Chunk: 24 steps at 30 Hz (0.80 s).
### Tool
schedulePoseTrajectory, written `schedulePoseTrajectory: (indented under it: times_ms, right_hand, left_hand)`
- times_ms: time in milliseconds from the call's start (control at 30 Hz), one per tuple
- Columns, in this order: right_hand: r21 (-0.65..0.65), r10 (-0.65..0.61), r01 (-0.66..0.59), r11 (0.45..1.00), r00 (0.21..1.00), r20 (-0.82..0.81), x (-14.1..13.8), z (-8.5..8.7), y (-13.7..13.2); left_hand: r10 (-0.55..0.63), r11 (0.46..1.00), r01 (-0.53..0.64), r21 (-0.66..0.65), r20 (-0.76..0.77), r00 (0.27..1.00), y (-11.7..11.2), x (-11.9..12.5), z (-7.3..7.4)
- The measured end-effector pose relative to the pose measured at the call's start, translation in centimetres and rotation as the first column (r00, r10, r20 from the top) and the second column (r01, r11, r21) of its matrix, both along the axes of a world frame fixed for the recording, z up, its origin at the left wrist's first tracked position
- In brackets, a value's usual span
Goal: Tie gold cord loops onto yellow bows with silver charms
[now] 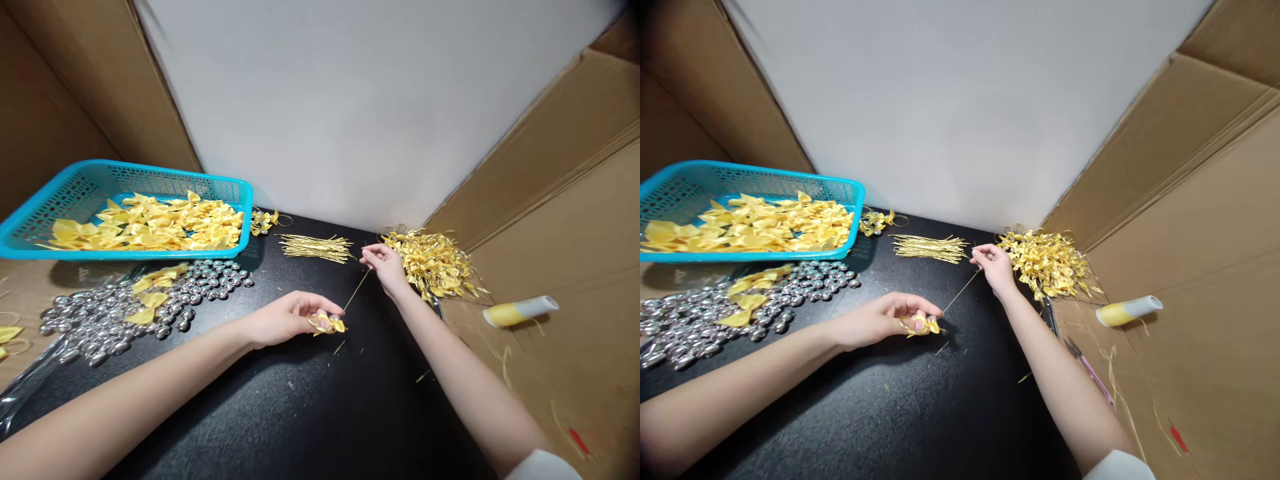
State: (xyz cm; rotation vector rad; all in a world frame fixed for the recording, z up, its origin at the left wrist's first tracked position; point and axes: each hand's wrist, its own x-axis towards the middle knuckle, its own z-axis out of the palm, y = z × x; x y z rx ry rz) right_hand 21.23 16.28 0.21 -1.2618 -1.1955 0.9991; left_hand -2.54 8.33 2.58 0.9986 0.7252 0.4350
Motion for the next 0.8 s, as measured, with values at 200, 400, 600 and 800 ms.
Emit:
schedulePoseTrajectory:
  times_ms: [200, 400, 600, 800]
  right_hand:
    - [0.007, 0.023, -0.022, 1.000, 0.997, -0.070, -3.3, 0.1, 1.7]
    - [0.066, -0.038, 0.048, 0.997, 0.988, -0.150, -2.5, 1.7, 2.4]
    - [0.145, -0.109, 0.140, 0.979, 0.973, -0.201, 0.5, 4.3, 1.6]
    - [0.119, -0.076, 0.097, 0.988, 0.983, -0.168, -0.4, 3.9, 1.9]
  left_hand:
    - [-0.062, 0.998, 0.062, 0.018, -0.011, 0.998, -0.4, 0.1, -1.1]
    - [0.101, 0.992, -0.094, 0.086, -0.077, 0.992, 0.2, -0.2, -0.4]
    - [0.253, 0.966, -0.245, 0.078, -0.110, 0.961, 1.0, -0.2, -0.7]
    - [0.027, 0.999, -0.025, 0.034, -0.071, 0.997, 0.5, 0.2, -0.4]
